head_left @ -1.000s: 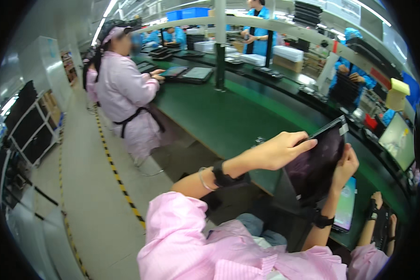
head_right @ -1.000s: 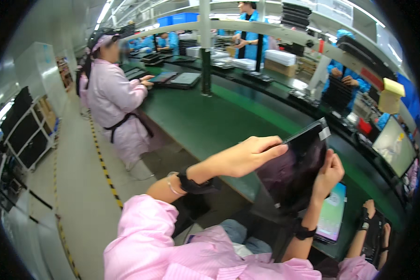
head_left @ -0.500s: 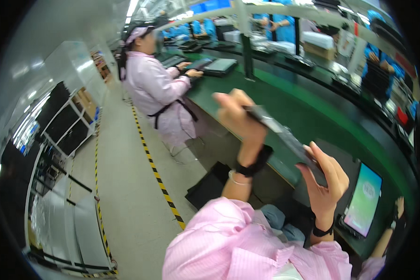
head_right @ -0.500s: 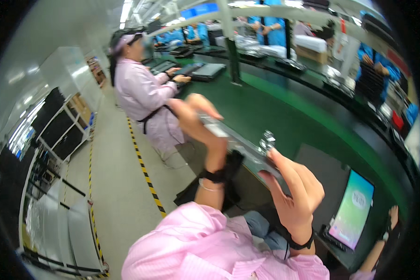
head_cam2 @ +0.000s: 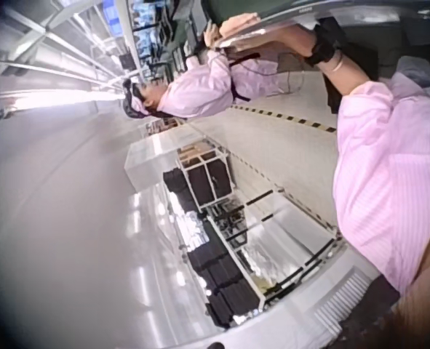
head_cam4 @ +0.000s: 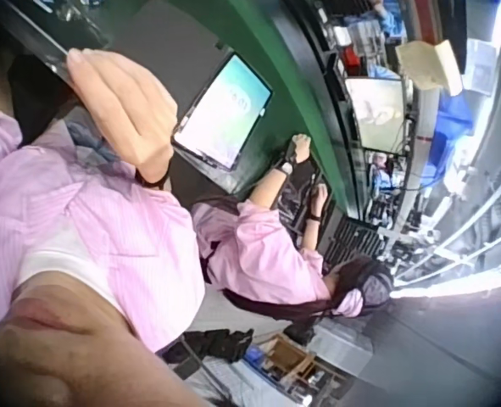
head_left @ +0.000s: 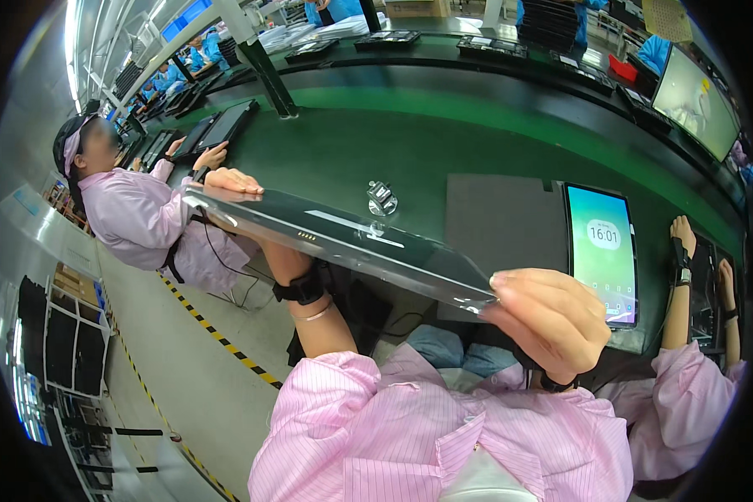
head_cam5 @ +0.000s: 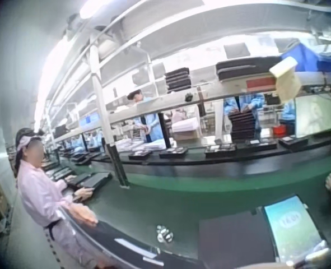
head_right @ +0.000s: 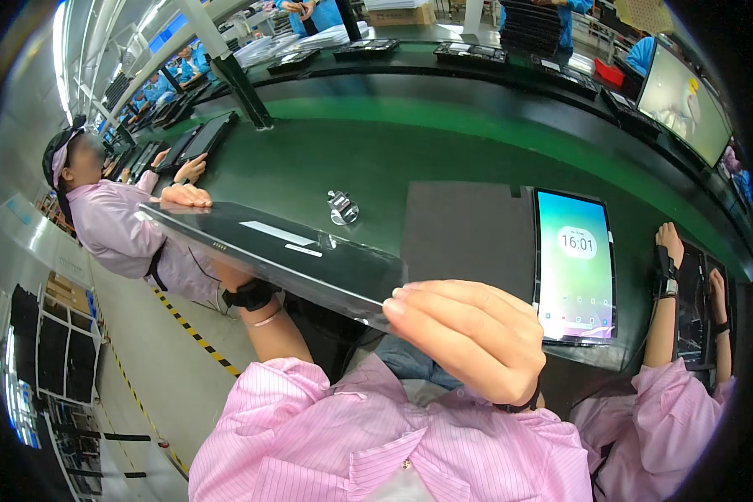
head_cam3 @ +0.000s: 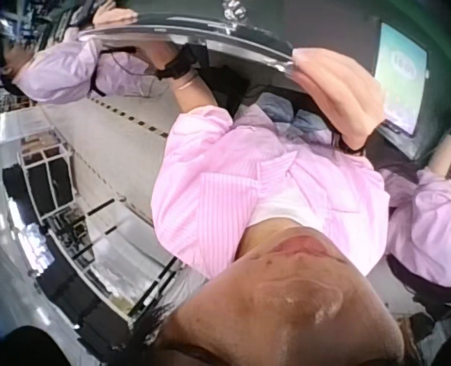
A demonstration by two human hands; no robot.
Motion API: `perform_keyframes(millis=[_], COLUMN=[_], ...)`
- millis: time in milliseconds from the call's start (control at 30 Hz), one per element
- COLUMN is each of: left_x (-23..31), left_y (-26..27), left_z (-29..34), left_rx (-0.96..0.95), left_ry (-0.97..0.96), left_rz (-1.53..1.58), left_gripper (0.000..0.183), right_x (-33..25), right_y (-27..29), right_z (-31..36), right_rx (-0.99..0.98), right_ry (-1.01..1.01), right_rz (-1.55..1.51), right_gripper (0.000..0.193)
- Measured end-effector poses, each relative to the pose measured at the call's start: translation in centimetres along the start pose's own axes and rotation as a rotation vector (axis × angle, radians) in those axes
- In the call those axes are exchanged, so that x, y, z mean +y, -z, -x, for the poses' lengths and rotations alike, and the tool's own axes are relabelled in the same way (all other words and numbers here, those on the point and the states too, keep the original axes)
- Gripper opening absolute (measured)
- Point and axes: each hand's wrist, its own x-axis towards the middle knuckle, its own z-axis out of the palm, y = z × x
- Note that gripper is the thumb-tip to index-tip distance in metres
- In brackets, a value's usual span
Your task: Assembling, cleaning, and testing tablet computers on a factory production line.
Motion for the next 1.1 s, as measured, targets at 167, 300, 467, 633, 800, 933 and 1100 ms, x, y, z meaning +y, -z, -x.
perform_keyframes(millis=[167,300,467,633,800,933,1100], left_x=[-2.9,-4.4,-3.0,-2.7,-0.4,0.9,0.6], left_y=[2.8,-1.6,-3.9,-6.9,-11.0,-13.3,-14.3], left_z=[-1.2,-3.1,0.5,3.3,4.0,3.0,2.2], left_rx=[-0.092,-0.793,-0.633,-0.535,-0.236,-0.296,-0.295], left_ry=[0.180,0.281,0.570,0.669,0.718,0.708,0.758], left_rz=[0.352,0.857,0.766,0.763,0.536,0.133,0.080], left_gripper=[0.049,0.055,0.071,0.064,0.052,0.054,0.052], right_x=[0.7,1.2,3.7,7.3,8.7,8.7,8.0], right_y=[-0.6,-1.9,-4.6,-4.7,-4.2,-3.1,-2.3], right_z=[0.7,1.1,1.8,2.9,5.1,5.8,6.1], right_rx=[-0.021,-0.026,0.233,0.399,0.428,0.441,0.472], right_ry=[-0.124,-0.489,-0.863,-0.973,-1.041,-1.070,-1.062], right_rz=[-0.168,-0.319,-0.520,-0.305,-0.270,-0.289,-0.297], right_gripper=[0.016,0.013,0.008,0.015,0.018,0.020,0.019])
